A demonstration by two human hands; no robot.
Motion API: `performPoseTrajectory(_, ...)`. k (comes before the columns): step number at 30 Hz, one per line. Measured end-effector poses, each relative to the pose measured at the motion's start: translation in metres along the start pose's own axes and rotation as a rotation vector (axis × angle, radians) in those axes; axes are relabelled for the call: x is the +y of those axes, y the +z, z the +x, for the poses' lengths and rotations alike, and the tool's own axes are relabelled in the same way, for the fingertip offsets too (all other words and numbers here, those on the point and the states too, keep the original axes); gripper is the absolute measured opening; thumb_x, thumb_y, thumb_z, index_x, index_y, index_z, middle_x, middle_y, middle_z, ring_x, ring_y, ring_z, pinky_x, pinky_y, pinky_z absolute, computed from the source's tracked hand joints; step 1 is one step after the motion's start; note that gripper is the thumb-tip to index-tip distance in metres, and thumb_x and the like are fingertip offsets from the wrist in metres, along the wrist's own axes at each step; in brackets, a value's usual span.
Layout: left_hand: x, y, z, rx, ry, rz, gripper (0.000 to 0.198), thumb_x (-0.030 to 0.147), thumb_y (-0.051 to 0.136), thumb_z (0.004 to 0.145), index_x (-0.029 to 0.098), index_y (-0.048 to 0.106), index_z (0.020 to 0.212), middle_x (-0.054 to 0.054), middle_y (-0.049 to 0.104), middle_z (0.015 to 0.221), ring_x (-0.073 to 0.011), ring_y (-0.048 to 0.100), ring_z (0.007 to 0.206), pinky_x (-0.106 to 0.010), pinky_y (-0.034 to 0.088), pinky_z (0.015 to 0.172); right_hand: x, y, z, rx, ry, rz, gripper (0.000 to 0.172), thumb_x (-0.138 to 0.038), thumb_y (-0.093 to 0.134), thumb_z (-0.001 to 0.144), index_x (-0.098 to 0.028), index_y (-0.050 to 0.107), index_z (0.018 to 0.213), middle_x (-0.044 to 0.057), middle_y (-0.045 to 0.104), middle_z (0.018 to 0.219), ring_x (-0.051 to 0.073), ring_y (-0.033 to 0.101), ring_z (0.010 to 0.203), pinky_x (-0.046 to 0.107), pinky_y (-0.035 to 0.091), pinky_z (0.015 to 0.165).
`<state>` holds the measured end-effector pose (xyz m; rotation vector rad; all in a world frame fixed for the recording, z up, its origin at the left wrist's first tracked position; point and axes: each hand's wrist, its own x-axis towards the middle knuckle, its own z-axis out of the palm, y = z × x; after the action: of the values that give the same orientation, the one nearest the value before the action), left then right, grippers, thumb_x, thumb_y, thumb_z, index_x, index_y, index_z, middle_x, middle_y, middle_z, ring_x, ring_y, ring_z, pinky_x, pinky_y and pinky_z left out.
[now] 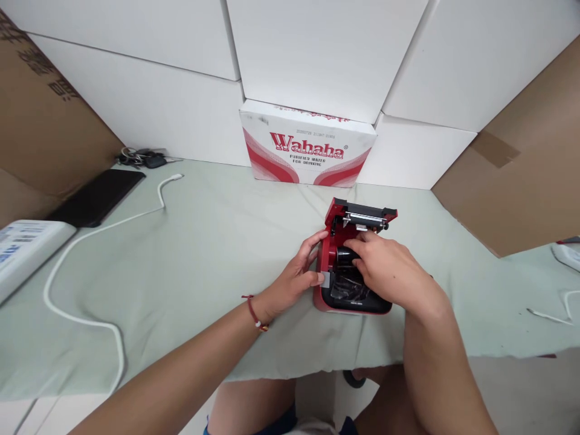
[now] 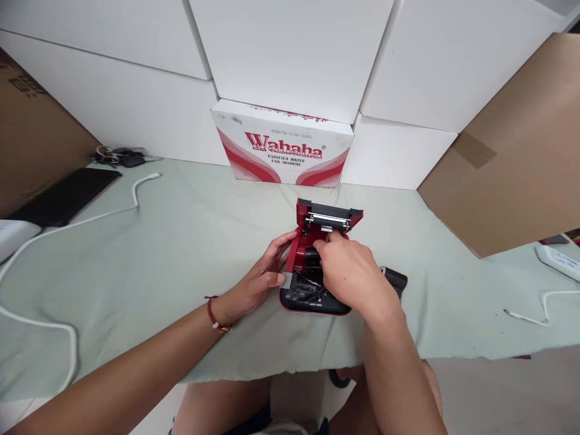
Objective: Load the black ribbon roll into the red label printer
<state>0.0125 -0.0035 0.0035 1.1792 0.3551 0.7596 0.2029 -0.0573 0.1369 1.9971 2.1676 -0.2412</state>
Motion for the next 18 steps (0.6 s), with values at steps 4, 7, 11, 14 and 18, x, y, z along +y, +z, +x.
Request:
performPoseTrajectory(4, 0.000, 0.000, 0.001, -0.002, 0.015, 0.013, 0.082, 0.031, 0.072, 0.082, 0.034, 0.042, 0.159, -0.004, 0.035, 0.175, -0.0370, 0.036, 0.157, -0.057, 0.029, 0.130, 0.003, 0.007, 0.010, -0.027, -0.003, 0.054, 0.042, -0.010, 0.051, 0.096, -0.021, 0.070, 0.132, 0.013, 0.074, 0.124, 0.030, 0.072, 0.099, 0.035, 0.042, 0.069)
performPoseTrajectory(7, 0.000, -0.001, 0.001, -0.005, 0.020, 0.026, 0.082, 0.032, 0.072, 0.083, 0.034, 0.042, 0.159, -0.004, 0.034, 0.175, -0.0371, 0.036, 0.157, -0.058, 0.028, 0.131, 0.006, 0.010, 0.014, -0.006, 0.041, 0.108, 0.041, -0.013, 0.051, 0.098, -0.022, 0.071, 0.133, 0.012, 0.076, 0.126, 0.032, 0.072, 0.107, 0.037, 0.047, 0.076)
performPoseTrajectory(11, 0.002, -0.001, 0.001, -0.015, 0.017, 0.034, 0.081, 0.031, 0.072, 0.083, 0.035, 0.042, 0.159, -0.003, 0.031, 0.177, -0.0367, 0.031, 0.161, -0.058, 0.025, 0.133, 0.009, 0.012, -0.003, 0.135, -0.066, 0.328, 0.034, -0.021, 0.051, 0.105, -0.025, 0.071, 0.132, 0.008, 0.074, 0.135, 0.028, 0.072, 0.114, 0.040, 0.054, 0.092)
performPoseTrajectory(14, 0.004, -0.001, 0.000, -0.025, 0.034, 0.047, 0.081, 0.029, 0.071, 0.085, 0.033, 0.041, 0.160, -0.004, 0.033, 0.176, -0.0360, 0.029, 0.163, -0.058, 0.023, 0.135, 0.005, 0.017, -0.027, 0.243, -0.279, 0.445, 0.028, -0.027, 0.051, 0.110, -0.025, 0.072, 0.129, 0.007, 0.075, 0.131, 0.023, 0.070, 0.113, 0.039, 0.058, 0.095)
performPoseTrajectory(18, 0.007, 0.000, -0.001, -0.022, 0.050, 0.089, 0.079, 0.029, 0.070, 0.087, 0.032, 0.040, 0.160, -0.004, 0.038, 0.174, -0.0357, 0.032, 0.162, -0.058, 0.019, 0.137, -0.008, 0.040, -0.050, 0.487, -0.451, 0.350, 0.024, -0.027, 0.061, 0.107, -0.018, 0.073, 0.126, 0.012, 0.077, 0.127, 0.025, 0.067, 0.106, 0.041, 0.061, 0.089)
